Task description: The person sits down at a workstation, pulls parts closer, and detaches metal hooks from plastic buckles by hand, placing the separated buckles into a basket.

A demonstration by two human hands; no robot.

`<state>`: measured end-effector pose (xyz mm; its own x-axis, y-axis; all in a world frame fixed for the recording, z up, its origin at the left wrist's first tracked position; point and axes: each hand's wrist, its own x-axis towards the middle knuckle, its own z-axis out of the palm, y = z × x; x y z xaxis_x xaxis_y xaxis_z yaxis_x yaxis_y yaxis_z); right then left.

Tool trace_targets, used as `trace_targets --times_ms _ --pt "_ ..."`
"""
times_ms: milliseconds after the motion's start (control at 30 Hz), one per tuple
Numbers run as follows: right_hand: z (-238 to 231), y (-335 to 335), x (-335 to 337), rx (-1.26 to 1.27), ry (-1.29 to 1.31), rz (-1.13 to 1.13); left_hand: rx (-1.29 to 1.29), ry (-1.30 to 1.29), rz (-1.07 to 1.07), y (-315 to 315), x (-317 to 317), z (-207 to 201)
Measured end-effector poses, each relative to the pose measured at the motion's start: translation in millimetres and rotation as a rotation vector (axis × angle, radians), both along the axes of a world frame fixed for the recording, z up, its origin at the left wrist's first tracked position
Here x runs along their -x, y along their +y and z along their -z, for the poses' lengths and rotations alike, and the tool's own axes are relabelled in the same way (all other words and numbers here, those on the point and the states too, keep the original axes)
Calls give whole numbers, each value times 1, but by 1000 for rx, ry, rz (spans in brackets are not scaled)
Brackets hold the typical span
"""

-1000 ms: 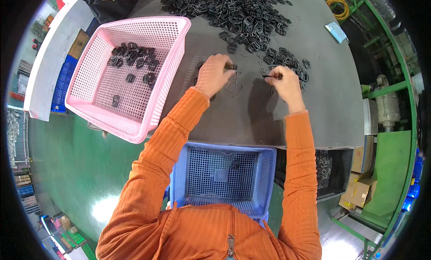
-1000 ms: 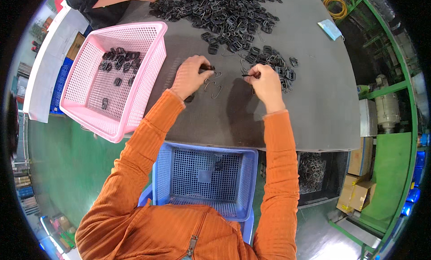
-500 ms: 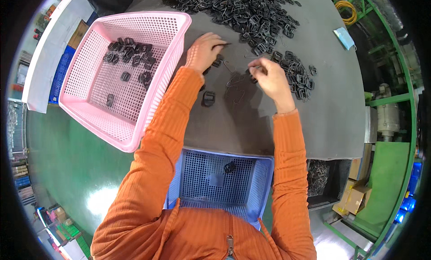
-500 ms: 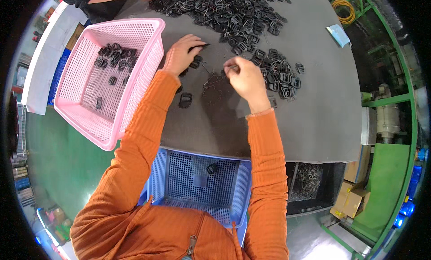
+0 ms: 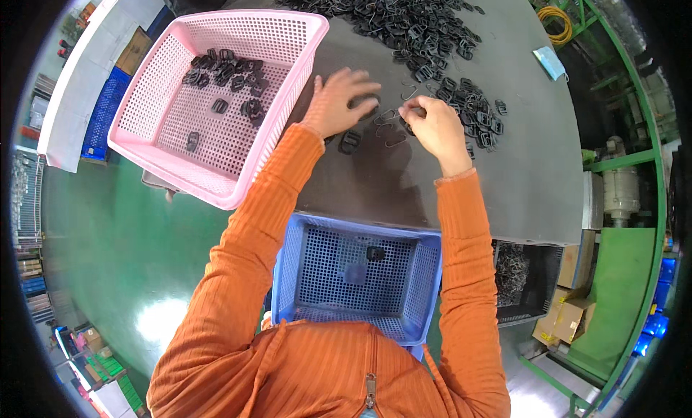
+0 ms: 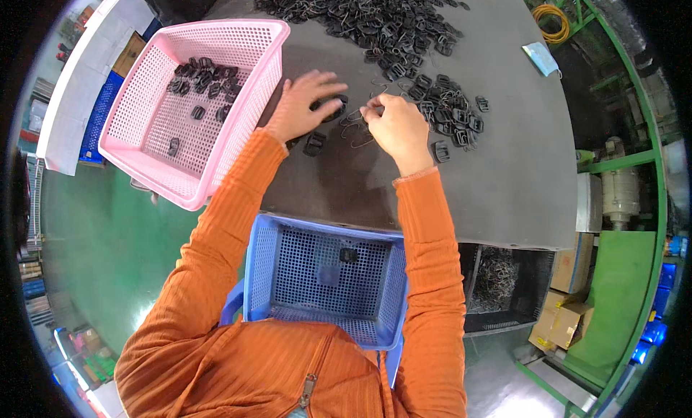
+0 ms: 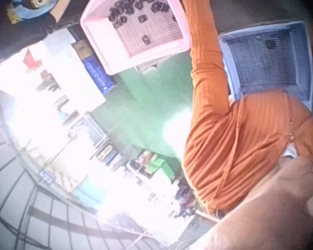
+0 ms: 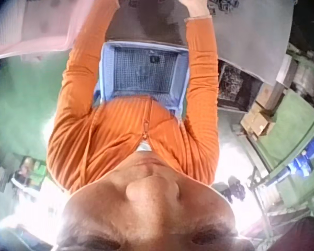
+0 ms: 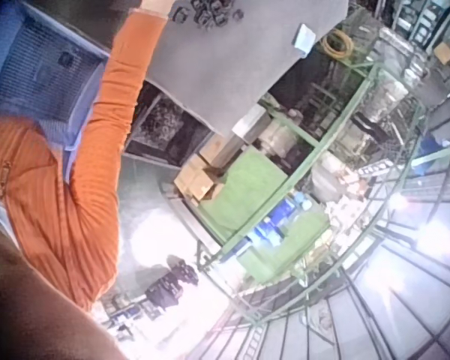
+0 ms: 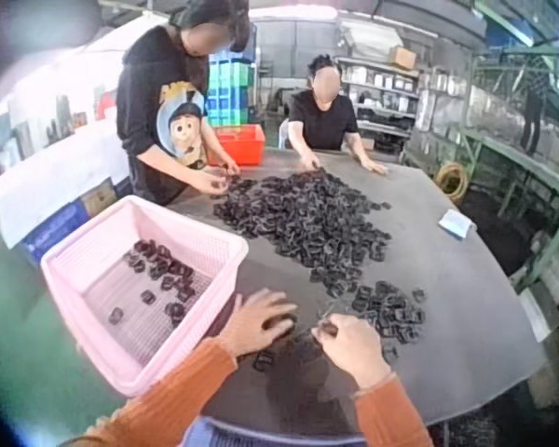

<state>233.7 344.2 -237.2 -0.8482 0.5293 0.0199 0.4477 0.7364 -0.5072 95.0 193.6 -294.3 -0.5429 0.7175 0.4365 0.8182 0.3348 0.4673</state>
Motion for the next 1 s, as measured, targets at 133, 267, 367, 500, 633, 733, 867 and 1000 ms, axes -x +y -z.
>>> trace_targets --times_ms 133,267,367,500,633,733,867,1000 --pt "-8 -14 -25 149 105 37 203 -56 83 -3 -8 11" --pt "-9 -55 -69 232 102 -91 93 -80 21 -29 -41 14" --pt "-9 -92 -99 263 -101 -337 79 -132 148 -59 -91 6" --pt "-21 -102 -139 370 -228 -709 60 -425 443 -88 -158 -4" --pt "-27 -55 -118 466 73 -411 -88 -454 292 -65 -126 -26" --pt "21 2 -77 -28 508 -71 37 -130 220 -5 -97 -17" --pt "73 14 -34 -159 374 -115 212 -76 161 46 -52 15" --pt "46 20 -35 -104 533 -135 258 43 150 65 -38 10"
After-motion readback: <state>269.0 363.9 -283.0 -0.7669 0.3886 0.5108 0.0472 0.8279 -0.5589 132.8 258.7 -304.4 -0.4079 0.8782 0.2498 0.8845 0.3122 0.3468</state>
